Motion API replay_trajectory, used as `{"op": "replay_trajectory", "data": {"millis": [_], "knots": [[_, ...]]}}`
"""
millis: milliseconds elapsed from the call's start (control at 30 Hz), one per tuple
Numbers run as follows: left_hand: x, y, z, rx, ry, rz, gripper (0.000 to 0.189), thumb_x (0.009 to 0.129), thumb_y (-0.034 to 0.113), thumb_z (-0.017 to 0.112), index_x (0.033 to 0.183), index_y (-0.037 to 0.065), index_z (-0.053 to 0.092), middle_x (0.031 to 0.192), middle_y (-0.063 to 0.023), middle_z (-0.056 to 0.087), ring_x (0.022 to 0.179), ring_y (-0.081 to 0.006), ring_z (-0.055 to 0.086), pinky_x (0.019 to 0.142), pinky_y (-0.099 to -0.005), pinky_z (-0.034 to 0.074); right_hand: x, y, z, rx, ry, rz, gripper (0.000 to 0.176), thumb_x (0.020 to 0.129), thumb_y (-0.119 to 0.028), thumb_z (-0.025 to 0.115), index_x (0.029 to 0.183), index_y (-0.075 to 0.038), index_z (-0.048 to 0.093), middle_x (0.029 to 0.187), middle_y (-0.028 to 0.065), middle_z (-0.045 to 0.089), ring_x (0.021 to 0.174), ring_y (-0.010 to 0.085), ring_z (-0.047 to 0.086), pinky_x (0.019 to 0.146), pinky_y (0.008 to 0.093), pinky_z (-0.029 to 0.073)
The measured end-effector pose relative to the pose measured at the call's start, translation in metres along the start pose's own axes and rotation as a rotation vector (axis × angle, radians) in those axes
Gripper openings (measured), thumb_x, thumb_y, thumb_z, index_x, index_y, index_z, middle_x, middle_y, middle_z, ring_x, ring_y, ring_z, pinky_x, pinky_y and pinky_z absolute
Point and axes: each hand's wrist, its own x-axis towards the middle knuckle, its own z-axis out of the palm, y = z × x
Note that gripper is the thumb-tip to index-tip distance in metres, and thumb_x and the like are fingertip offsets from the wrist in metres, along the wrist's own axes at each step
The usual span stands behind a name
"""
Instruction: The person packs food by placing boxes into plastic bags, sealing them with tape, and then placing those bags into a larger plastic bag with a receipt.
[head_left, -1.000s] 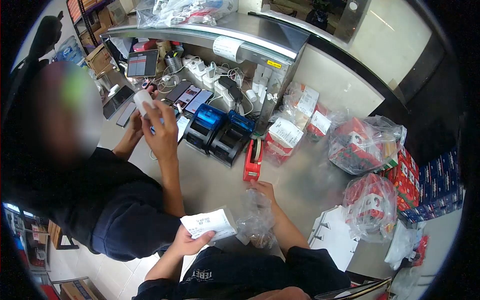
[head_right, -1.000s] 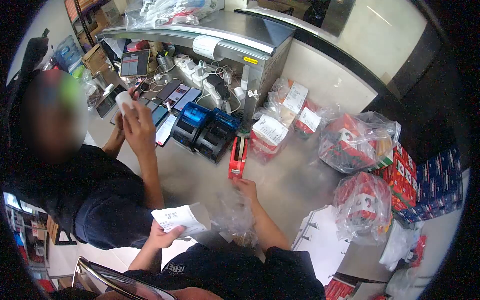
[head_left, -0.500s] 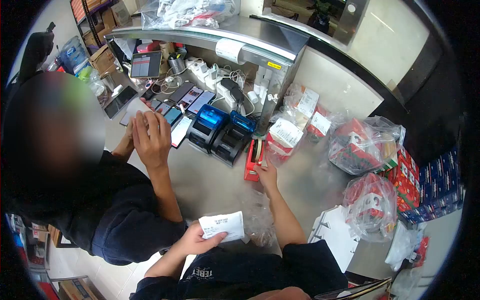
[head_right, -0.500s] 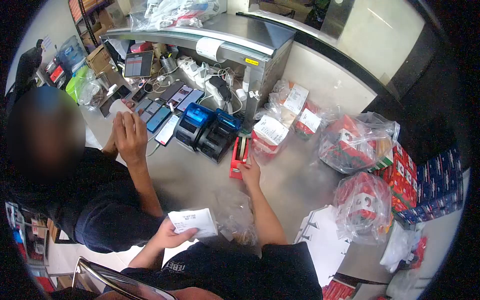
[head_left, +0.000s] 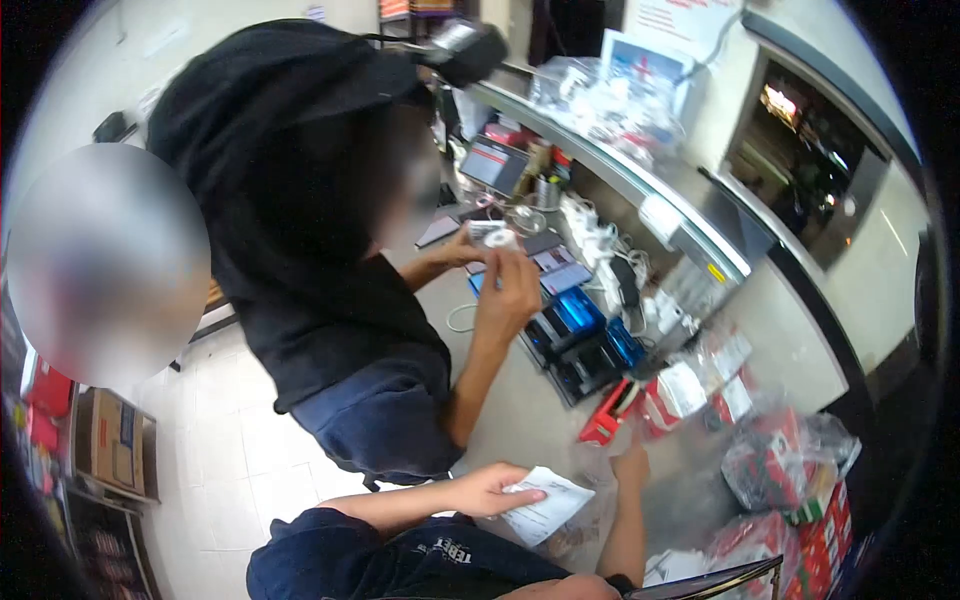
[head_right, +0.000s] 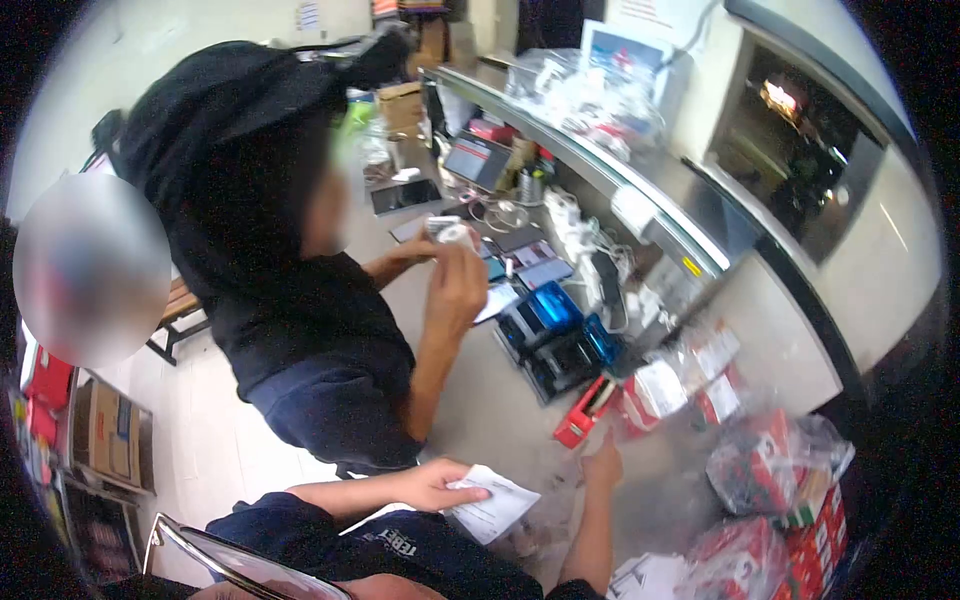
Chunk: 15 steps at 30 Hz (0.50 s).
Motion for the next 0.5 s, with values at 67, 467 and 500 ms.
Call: {"op": "replay_trajectory", "data": {"millis": [67, 467, 500], "knots": [[0.0, -0.002, 0.002, -0.128, -0.039, -0.144, 0.027, 0.09, 0.019, 0.053, 0.11, 0.0, 0.057, 0.095, -0.0074, 0.064, 0.085, -0.0082, 0.055, 0.075, -0.026, 0.045, -0.016, -0.018, -0.068, 0.068, -0.075, -0.115, 0.086, 0.065, -0.012, 0.069, 0.139, -0.015, 0.026, 0.074, 0.0158, 0.063, 0.068, 0.0307, 0.062, 0.063, 0.043, 0.048], [0.05, 0.017, 0.085, -0.007, -0.654, -0.001, 0.021, 0.088, 0.017, 0.055, 0.098, -0.001, 0.06, 0.078, -0.0105, 0.062, 0.068, -0.011, 0.049, 0.065, -0.0295, 0.042, -0.178, -0.051, -0.276, -0.031, -0.294, -0.715, 0.078, 0.071, -0.039, 0.067, 0.138, -0.019, 0.031, 0.052, 0.0015, 0.054, 0.049, 0.0205, 0.053, 0.055, 0.0327, 0.038], [0.053, 0.009, 0.102, 0.046, -0.717, -0.078, 0.019, 0.087, 0.015, 0.056, 0.097, -0.001, 0.06, 0.076, -0.0109, 0.06, 0.067, -0.0111, 0.047, 0.064, -0.0303, 0.042, -0.188, -0.028, -0.278, 0.004, -0.252, -0.682, 0.079, 0.07, -0.041, 0.066, 0.138, -0.02, 0.031, 0.05, 0.0018, 0.052, 0.05, 0.0211, 0.053, 0.054, 0.0334, 0.037]]}}
